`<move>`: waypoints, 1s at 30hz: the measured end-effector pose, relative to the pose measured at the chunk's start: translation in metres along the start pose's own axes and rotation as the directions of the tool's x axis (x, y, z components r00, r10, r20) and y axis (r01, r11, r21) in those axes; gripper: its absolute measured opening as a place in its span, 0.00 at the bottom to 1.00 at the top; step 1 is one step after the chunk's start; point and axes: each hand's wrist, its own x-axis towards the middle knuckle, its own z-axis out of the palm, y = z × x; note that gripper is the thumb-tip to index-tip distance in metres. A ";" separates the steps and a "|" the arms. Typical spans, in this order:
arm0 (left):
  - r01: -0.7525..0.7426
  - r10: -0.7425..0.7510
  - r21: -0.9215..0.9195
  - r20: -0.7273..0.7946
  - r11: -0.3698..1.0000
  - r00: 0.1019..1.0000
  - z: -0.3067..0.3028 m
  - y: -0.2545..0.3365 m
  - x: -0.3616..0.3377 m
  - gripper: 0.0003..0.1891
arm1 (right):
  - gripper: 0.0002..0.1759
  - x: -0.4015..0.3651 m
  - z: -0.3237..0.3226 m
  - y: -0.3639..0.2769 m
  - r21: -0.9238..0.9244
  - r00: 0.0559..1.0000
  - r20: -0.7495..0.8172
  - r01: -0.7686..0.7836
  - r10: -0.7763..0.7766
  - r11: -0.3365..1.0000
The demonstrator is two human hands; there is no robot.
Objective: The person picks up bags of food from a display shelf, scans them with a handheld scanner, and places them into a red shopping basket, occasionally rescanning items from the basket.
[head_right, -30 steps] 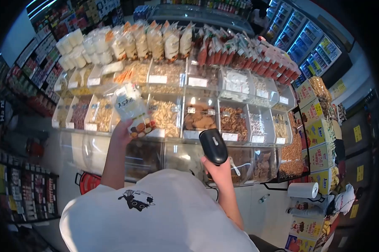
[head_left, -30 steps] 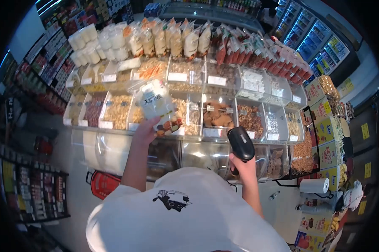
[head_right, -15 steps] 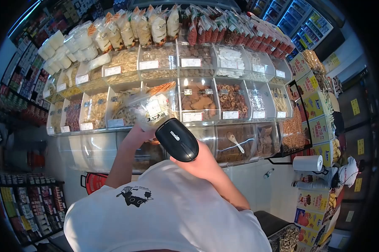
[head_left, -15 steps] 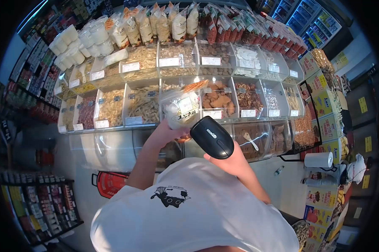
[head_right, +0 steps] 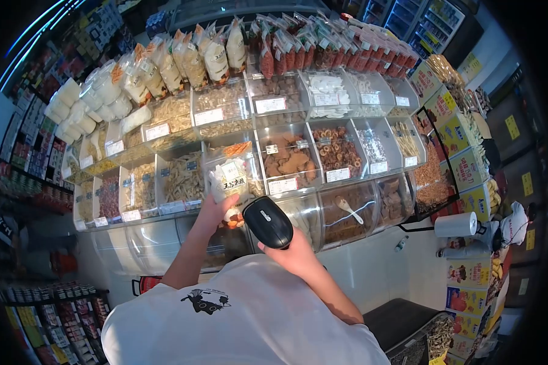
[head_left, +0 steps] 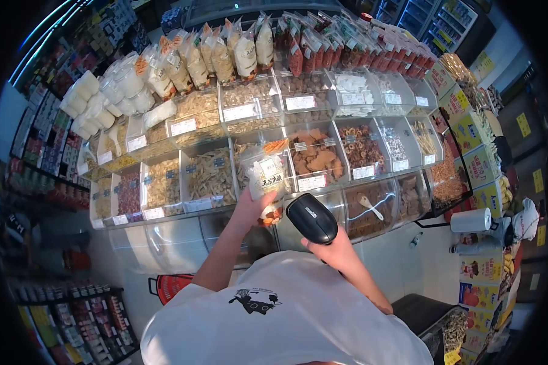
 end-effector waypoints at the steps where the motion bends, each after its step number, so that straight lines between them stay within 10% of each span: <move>1: -0.065 0.070 0.074 -0.068 0.995 0.995 0.000 0.001 0.010 0.24 | 0.18 0.000 -0.003 0.003 0.000 0.999 -0.038 -0.033 0.033 0.999; 4: -0.151 0.203 0.259 -0.187 0.954 0.961 0.003 0.024 0.053 0.23 | 0.17 0.007 -0.021 0.018 0.093 0.997 -0.070 -0.023 0.029 0.995; 6: -0.482 0.685 0.560 -0.229 0.674 0.692 0.012 0.050 0.096 0.22 | 0.14 0.011 -0.035 0.019 0.131 0.994 -0.061 -0.085 0.093 0.988; 9: -0.486 0.793 0.673 -0.261 0.558 0.550 0.023 0.099 0.162 0.21 | 0.12 0.020 -0.056 0.025 0.146 0.995 -0.080 -0.045 0.057 0.988; 21: -0.309 0.850 0.810 -0.387 0.499 0.357 0.035 0.128 0.345 0.31 | 0.06 0.057 -0.134 0.036 0.263 0.988 -0.121 -0.060 0.094 0.963; 24: -0.196 0.807 0.828 -0.410 0.525 0.426 0.035 0.109 0.346 0.37 | 0.06 0.069 -0.149 0.047 0.286 0.991 -0.095 -0.067 0.097 0.956; 30: -0.293 0.875 0.825 -0.445 0.484 0.191 0.059 0.131 0.285 0.31 | 0.05 0.087 -0.161 0.047 0.310 0.989 -0.065 -0.105 0.132 0.945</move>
